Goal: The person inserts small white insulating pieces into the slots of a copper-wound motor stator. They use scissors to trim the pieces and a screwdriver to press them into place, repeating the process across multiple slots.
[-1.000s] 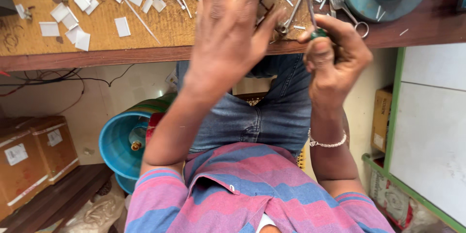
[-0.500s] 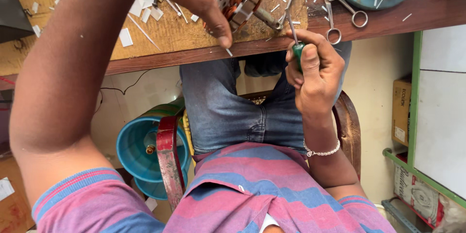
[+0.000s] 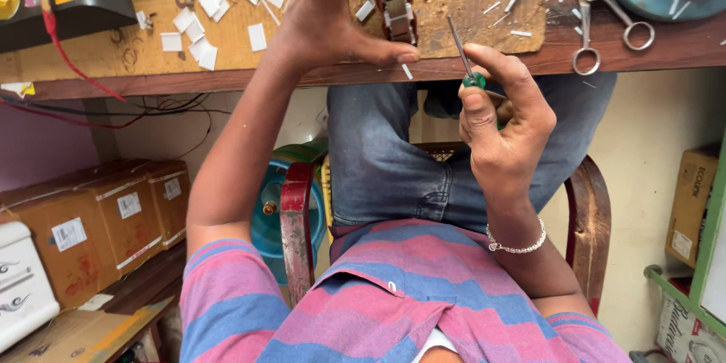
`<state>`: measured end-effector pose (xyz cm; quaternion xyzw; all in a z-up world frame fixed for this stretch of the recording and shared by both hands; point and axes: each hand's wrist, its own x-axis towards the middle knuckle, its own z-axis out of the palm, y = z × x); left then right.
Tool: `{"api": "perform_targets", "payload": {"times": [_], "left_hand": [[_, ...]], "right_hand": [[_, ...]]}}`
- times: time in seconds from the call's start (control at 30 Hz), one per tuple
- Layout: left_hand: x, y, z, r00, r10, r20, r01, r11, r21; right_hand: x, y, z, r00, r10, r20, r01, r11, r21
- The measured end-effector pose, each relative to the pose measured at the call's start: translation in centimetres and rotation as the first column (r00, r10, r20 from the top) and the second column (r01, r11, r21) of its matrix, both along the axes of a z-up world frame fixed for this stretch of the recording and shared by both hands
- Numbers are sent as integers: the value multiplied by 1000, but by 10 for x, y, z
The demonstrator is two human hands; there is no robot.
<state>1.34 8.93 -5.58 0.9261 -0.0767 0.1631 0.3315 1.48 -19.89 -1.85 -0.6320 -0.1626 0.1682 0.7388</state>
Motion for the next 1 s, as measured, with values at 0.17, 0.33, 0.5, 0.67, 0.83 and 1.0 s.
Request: {"api": "perform_targets", "payload": {"times": [0.17, 0.33, 0.5, 0.67, 0.83, 1.0], "left_hand": [[-6, -9, -10, 979, -35, 201, 33, 999, 12], [-3, -14, -6, 967, -38, 254, 41, 999, -5], [-3, -20, 2, 974, -47, 221, 62, 996, -65], [-3, -22, 13, 951, -70, 301, 80, 997, -21], [-7, -22, 17, 963, -81, 259, 100, 993, -61], [-9, -21, 17, 968, -104, 228, 119, 991, -53]], "right_hand": [[-4, 5, -3, 1000, 16, 26, -16, 999, -34], [-6, 12, -1, 999, 41, 20, -41, 999, 9], [-6, 18, 3, 1000, 19, 6, -19, 1000, -16], [-9, 20, 6, 1000, 12, -17, -13, 1000, -27], [-10, 20, 8, 999, 26, -29, -26, 1000, 9], [-3, 20, 18, 999, 25, 43, -21, 997, -74]]}}
